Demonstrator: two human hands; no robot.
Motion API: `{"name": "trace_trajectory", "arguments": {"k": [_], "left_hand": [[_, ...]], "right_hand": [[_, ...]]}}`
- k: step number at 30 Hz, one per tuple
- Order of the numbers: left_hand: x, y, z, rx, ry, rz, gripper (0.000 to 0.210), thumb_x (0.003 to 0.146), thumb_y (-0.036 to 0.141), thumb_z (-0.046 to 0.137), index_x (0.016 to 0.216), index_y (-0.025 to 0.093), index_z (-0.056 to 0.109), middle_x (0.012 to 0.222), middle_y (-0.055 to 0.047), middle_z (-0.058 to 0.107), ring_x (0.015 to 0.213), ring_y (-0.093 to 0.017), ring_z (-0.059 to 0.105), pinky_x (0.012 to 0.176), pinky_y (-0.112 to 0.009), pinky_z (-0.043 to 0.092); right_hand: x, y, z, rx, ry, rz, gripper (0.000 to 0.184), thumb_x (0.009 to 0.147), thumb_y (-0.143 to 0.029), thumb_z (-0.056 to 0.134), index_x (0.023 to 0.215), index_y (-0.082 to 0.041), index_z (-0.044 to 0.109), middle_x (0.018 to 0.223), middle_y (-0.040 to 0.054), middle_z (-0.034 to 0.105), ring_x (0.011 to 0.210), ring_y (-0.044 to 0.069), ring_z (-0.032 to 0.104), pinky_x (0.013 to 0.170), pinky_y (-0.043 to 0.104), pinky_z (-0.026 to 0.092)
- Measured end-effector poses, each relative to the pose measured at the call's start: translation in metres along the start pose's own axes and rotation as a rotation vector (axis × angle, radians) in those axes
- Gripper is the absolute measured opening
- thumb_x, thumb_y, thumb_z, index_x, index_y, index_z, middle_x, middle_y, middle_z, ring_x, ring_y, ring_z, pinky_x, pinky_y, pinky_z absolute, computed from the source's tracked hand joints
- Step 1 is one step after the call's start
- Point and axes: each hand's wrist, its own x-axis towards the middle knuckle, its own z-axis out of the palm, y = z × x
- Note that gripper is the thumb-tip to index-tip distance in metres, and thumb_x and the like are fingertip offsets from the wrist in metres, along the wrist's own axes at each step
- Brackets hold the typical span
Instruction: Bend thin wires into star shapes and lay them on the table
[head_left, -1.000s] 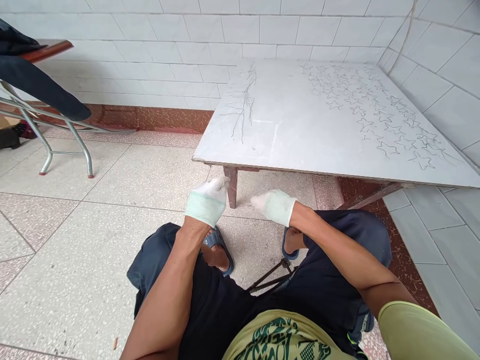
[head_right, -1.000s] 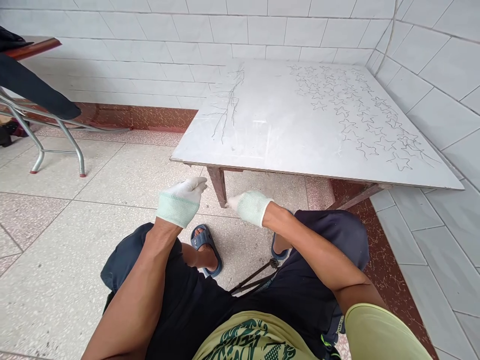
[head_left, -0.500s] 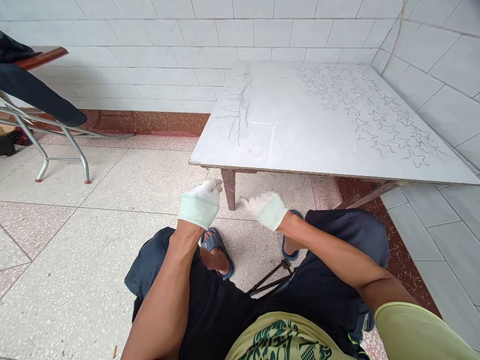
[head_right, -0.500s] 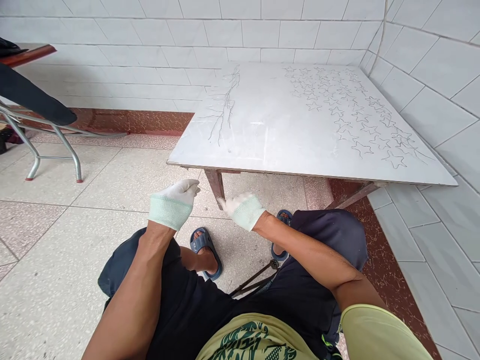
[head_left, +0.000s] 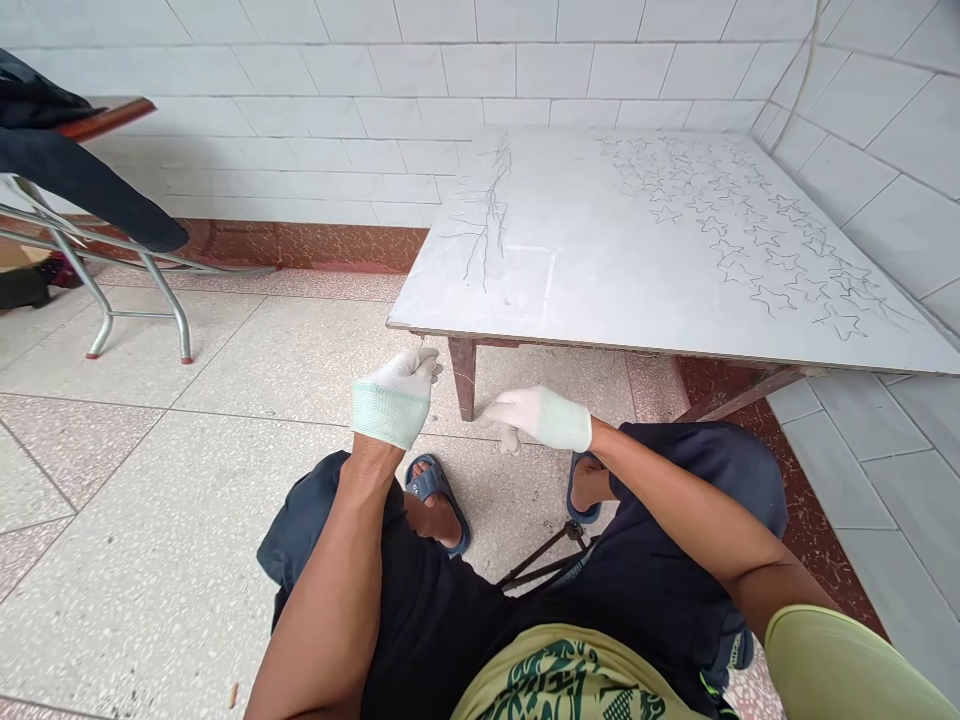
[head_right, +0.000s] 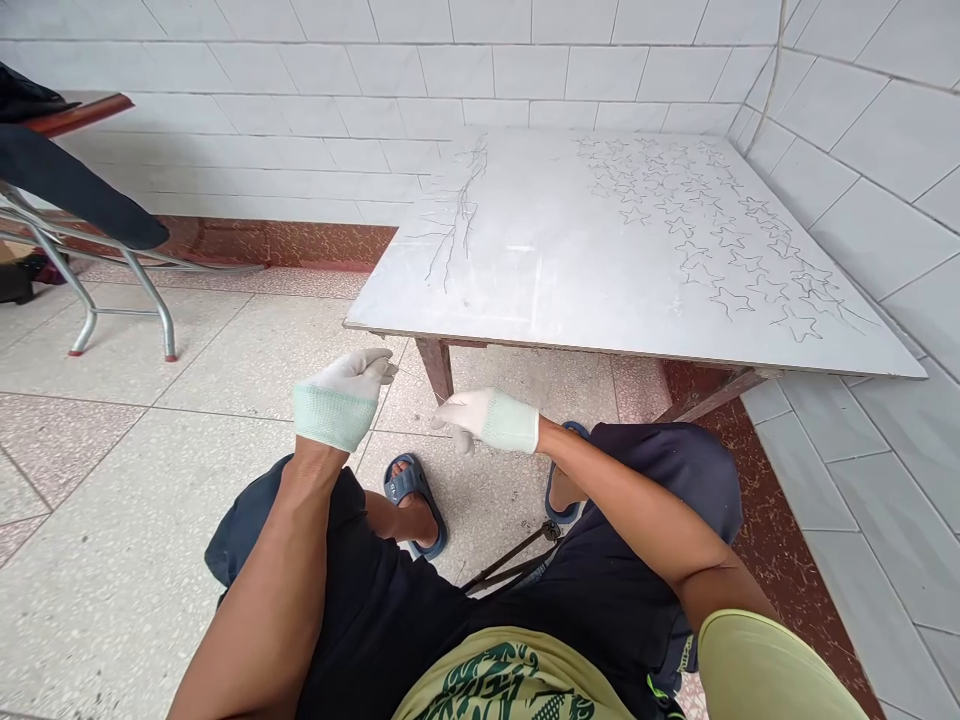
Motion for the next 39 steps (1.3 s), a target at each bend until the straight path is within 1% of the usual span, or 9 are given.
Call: {"name": "trace_trajectory", "arguments": {"k": [3,6,9,13,20,26,32,35,39], "left_hand": [[-0.001,0.003,-0.005,-0.01,0.018,0.009,0.038,0.093,0.035,0.059,0.119,0.017,0.08,0.102,-0.009,0.084,0.096,-0.023,0.079,0.096,-0.038,0.062],[0.001,0.004,-0.008,-0.045,0.029,-0.001,0.036,0.092,0.033,0.06,0.116,0.016,0.08,0.098,-0.008,0.084,0.091,-0.022,0.079,0.092,-0.037,0.064],[0.003,0.004,-0.01,-0.075,0.034,-0.001,0.032,0.091,0.031,0.061,0.114,0.017,0.08,0.097,-0.007,0.083,0.089,-0.021,0.078,0.091,-0.037,0.064],[0.004,0.005,-0.009,-0.119,0.008,-0.001,0.031,0.091,0.029,0.063,0.112,0.014,0.08,0.093,-0.008,0.083,0.087,-0.021,0.078,0.09,-0.038,0.065],[-0.001,0.008,-0.011,-0.117,-0.029,0.053,0.035,0.092,0.034,0.063,0.117,0.016,0.08,0.095,-0.008,0.084,0.09,-0.022,0.079,0.095,-0.039,0.064],[-0.004,0.005,-0.015,0.028,-0.07,0.134,0.038,0.096,0.041,0.061,0.121,0.022,0.082,0.105,-0.005,0.086,0.101,-0.023,0.079,0.108,-0.04,0.058],[-0.013,0.016,-0.015,0.285,-0.001,0.248,0.032,0.1,0.039,0.062,0.119,0.03,0.085,0.113,-0.003,0.086,0.109,-0.027,0.078,0.105,-0.038,0.057],[-0.015,0.018,-0.016,0.392,0.03,0.273,0.032,0.101,0.041,0.062,0.121,0.03,0.086,0.111,-0.006,0.086,0.108,-0.03,0.078,0.101,-0.04,0.057],[-0.014,0.018,-0.017,0.436,0.028,0.275,0.036,0.103,0.042,0.061,0.127,0.029,0.084,0.115,-0.008,0.085,0.11,-0.031,0.077,0.103,-0.041,0.056]], "right_hand": [[0.004,0.005,0.004,0.312,-0.041,0.023,0.051,0.117,-0.047,0.036,0.103,-0.012,0.07,0.06,0.0001,0.065,0.061,0.017,0.07,0.07,0.031,0.061],[0.009,0.013,0.01,0.876,-0.07,0.059,0.051,0.104,-0.063,0.057,0.091,-0.014,0.068,0.048,-0.005,0.054,0.046,0.017,0.059,0.063,0.036,0.062],[0.012,0.016,0.015,1.111,-0.059,0.048,0.052,0.09,-0.065,0.078,0.084,-0.015,0.071,0.043,-0.006,0.052,0.043,0.016,0.056,0.062,0.037,0.062],[0.007,0.011,0.016,1.16,-0.024,-0.047,0.05,0.088,-0.065,0.081,0.078,-0.017,0.071,0.042,-0.0041,0.056,0.042,0.016,0.057,0.064,0.037,0.061],[-0.01,0.009,-0.03,0.751,-0.308,0.058,0.056,0.098,-0.066,0.072,0.091,-0.011,0.08,0.075,0.0092,0.08,0.077,0.02,0.077,0.084,0.033,0.056],[-0.005,0.015,-0.041,0.857,-0.17,0.076,0.075,0.098,-0.082,0.058,0.103,-0.01,0.081,0.097,0.0164,0.083,0.097,0.025,0.078,0.095,0.039,0.057],[0.0,0.009,-0.01,1.058,-0.302,0.081,0.065,0.101,-0.071,0.065,0.11,-0.007,0.078,0.075,0.0096,0.078,0.065,0.02,0.075,0.07,0.033,0.059],[0.001,0.007,-0.002,1.059,-0.204,0.105,0.049,0.098,-0.058,0.075,0.097,-0.009,0.078,0.05,-0.0016,0.062,0.043,0.014,0.059,0.053,0.027,0.052],[0.004,0.015,0.004,1.121,-0.096,0.081,0.038,0.095,-0.048,0.078,0.095,-0.01,0.077,0.041,-0.0102,0.046,0.036,0.011,0.044,0.046,0.027,0.049]]}}
